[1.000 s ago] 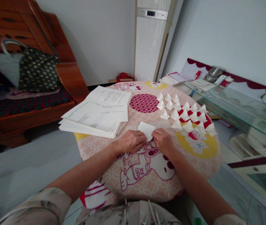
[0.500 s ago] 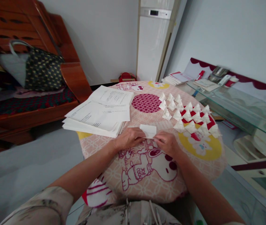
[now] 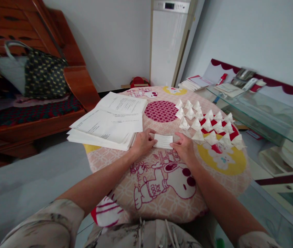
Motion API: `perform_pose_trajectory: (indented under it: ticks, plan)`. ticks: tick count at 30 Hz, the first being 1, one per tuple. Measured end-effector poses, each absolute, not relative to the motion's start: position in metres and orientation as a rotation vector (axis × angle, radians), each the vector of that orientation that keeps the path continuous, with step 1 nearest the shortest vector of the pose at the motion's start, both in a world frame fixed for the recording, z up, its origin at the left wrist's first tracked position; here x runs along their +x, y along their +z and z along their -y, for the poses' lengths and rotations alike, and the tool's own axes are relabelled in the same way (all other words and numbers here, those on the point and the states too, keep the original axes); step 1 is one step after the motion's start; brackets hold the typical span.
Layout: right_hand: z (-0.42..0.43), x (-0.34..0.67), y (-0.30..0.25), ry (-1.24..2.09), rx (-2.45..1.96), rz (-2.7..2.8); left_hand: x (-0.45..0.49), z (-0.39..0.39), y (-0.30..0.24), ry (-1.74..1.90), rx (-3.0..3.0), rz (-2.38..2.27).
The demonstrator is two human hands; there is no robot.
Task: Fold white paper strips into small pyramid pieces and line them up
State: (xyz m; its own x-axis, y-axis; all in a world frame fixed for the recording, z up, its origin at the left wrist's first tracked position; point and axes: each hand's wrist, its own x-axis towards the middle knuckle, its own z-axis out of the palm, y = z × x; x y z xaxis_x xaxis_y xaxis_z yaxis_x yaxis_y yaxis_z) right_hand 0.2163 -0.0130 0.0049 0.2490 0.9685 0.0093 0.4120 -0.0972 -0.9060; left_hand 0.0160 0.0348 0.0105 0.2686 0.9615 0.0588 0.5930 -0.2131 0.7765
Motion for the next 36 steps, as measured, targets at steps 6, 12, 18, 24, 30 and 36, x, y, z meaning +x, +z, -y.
perform_pose_trajectory:
  ticks: [6, 12, 18, 24, 30, 36]
  plan:
    - [0.0156, 0.2133, 0.0076, 0.75, -1.728, 1.339, 0.0191, -0.0336, 0.012, 0.704, 1.977, -1.485]
    - [0.0165, 0.2127, 0.0106, 0.731, -1.778, 1.363, 0.0202, -0.0353, 0.0109, 0.706, 1.984, -1.485]
    - [0.0174, 0.2142, 0.0067, 0.676, -1.778, 1.421, 0.0196, -0.0367, 0.0091, 0.706, 1.953, -1.474]
    - [0.018, 0.2149, 0.0037, 0.653, -1.768, 1.46, 0.0198, -0.0383, 0.0094, 0.686, 1.893, -1.472]
    - [0.0187, 0.2139, 0.0065, 0.631, -1.796, 1.473, 0.0201, -0.0384, 0.0105, 0.683, 1.854, -1.46]
    - [0.0167, 0.2151, 0.0036, 0.591, -1.784, 1.49, 0.0198, -0.0405, 0.0075, 0.679, 1.881, -1.469]
